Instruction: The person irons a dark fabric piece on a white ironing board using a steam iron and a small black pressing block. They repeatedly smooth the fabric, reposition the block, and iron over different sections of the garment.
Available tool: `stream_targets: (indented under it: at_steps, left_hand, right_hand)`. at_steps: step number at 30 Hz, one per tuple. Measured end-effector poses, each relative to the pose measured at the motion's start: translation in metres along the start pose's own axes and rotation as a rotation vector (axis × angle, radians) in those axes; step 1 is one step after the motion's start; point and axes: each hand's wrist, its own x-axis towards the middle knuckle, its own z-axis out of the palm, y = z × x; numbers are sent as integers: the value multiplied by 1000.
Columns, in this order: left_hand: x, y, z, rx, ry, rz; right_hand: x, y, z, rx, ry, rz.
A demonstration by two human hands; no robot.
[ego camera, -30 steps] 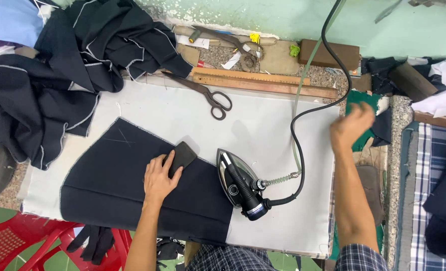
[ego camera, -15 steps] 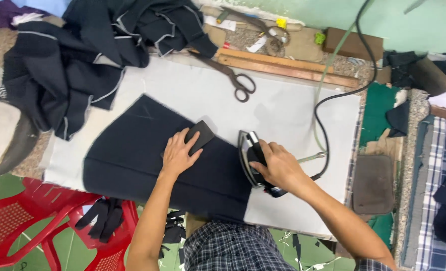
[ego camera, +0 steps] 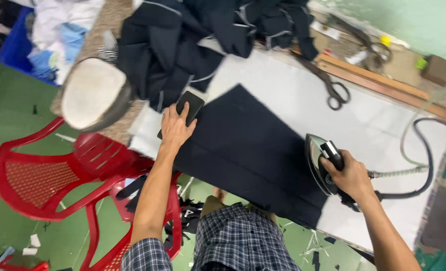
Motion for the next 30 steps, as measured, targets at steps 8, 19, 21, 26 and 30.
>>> stream_targets:
  at_steps: [8, 19, 21, 26, 30]
  left_hand:
    - [-67, -73, -65, -153, 78, -238]
    - [-188, 65, -66, -321, 160, -181]
    - [-180, 121, -69, -416, 43, 6]
    - [-169, 272, -26, -514, -46, 231]
    - [-175, 390, 24, -480, -69, 304]
  right_hand:
    - [18, -174, 80, -311, -144, -385]
    - [60, -341, 139, -258, -164, -1022]
    - [69, -343, 143, -209, -236, -1080]
    - [85, -310, 155, -377, -182, -1037]
    - [91, -254, 146, -461, -158, -918]
